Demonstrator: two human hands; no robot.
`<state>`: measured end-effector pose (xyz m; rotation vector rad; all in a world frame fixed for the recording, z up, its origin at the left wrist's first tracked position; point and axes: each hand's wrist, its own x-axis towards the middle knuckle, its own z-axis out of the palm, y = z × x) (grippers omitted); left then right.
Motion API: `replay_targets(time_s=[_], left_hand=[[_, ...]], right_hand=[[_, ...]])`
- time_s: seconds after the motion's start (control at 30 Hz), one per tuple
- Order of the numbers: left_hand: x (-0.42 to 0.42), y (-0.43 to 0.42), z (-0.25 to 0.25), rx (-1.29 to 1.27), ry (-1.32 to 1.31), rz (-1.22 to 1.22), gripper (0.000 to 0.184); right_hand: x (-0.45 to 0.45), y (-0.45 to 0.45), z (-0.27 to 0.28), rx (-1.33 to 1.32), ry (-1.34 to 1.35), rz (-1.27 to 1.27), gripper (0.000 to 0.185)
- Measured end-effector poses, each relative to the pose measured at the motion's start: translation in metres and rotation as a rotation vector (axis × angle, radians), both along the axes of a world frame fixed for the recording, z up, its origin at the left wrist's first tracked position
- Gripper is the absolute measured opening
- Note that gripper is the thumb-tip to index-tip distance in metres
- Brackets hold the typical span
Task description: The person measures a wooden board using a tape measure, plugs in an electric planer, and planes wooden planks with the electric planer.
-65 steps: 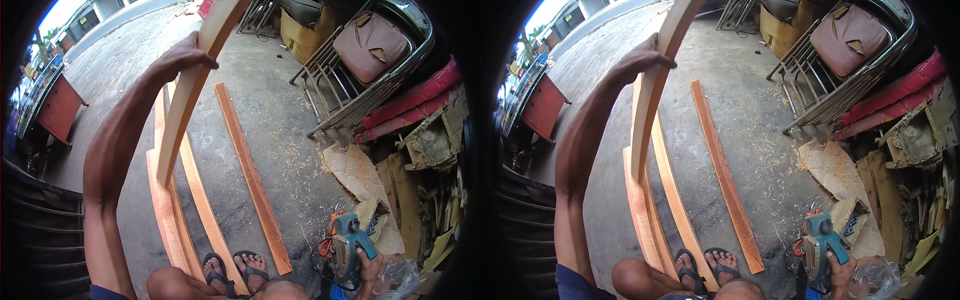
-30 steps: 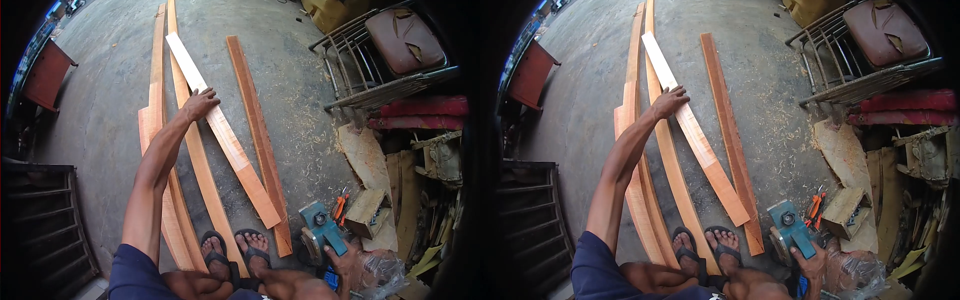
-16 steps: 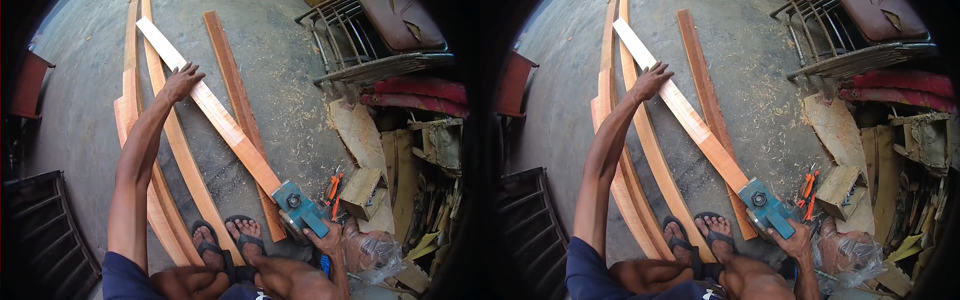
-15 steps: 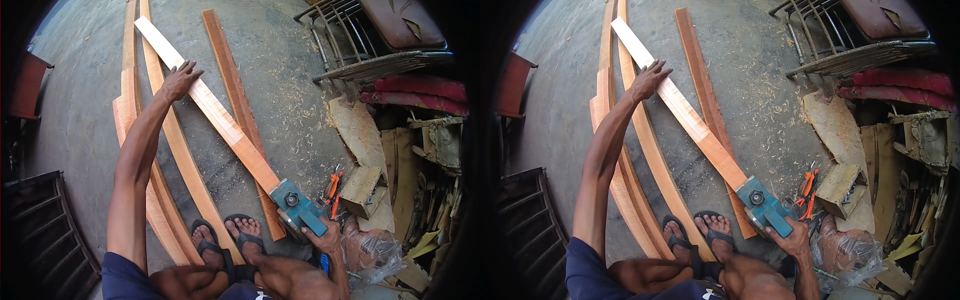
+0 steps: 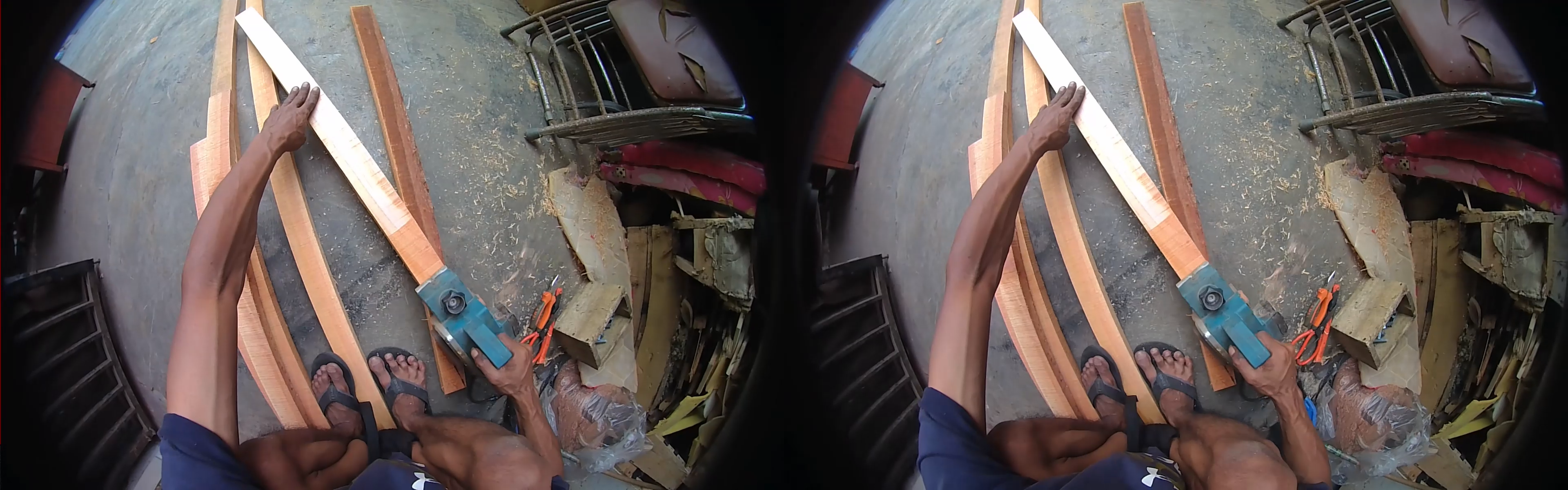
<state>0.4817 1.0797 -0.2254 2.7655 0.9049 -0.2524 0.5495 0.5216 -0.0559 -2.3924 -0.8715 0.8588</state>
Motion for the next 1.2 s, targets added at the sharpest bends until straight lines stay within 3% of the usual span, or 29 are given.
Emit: replay_targets(time_s=[0.17,0.3,0.47,0.57,0.73,0.83,1.07,1.1,1.17,1.2], left_hand=[[0.000,0.014,-0.001,0.021,0.008,-0.058,0.075],[0.001,0.022,-0.003,-0.010,-0.003,-0.060,0.072],[0.000,0.028,0.009,-0.087,-0.079,-0.081,0.084],[-0.001,0.026,0.023,-0.296,-0.131,0.053,0.089],[-0.007,0.043,-0.004,-0.378,-0.250,0.083,0.093],[-0.009,0.050,-0.021,-0.183,-0.270,-0.008,0.080],[-0.006,0.044,-0.012,-0.001,-0.084,-0.085,0.073],[-0.003,0.038,-0.001,0.003,-0.085,-0.089,0.073],[-0.001,0.025,0.022,-0.295,-0.117,0.100,0.087],[0.000,0.025,0.022,-0.291,-0.118,0.098,0.087]], right_hand=[[0.001,0.052,0.000,0.000,0.019,-0.023,0.030],[0.001,0.104,-0.003,0.030,0.022,-0.037,0.030],[0.012,0.168,-0.029,0.060,-0.034,-0.021,0.033],[0.022,0.215,-0.036,0.079,-0.031,0.001,0.038],[0.030,0.263,-0.029,0.000,-0.001,0.015,0.046],[0.030,0.240,-0.036,0.037,-0.010,0.088,0.047],[0.015,0.072,-0.020,-0.030,0.021,0.018,0.035],[0.011,0.052,-0.011,-0.045,0.014,0.001,0.033],[0.005,0.017,0.000,-0.056,0.006,-0.017,0.031],[0.001,0.003,0.002,0.011,0.002,-0.052,0.030]])
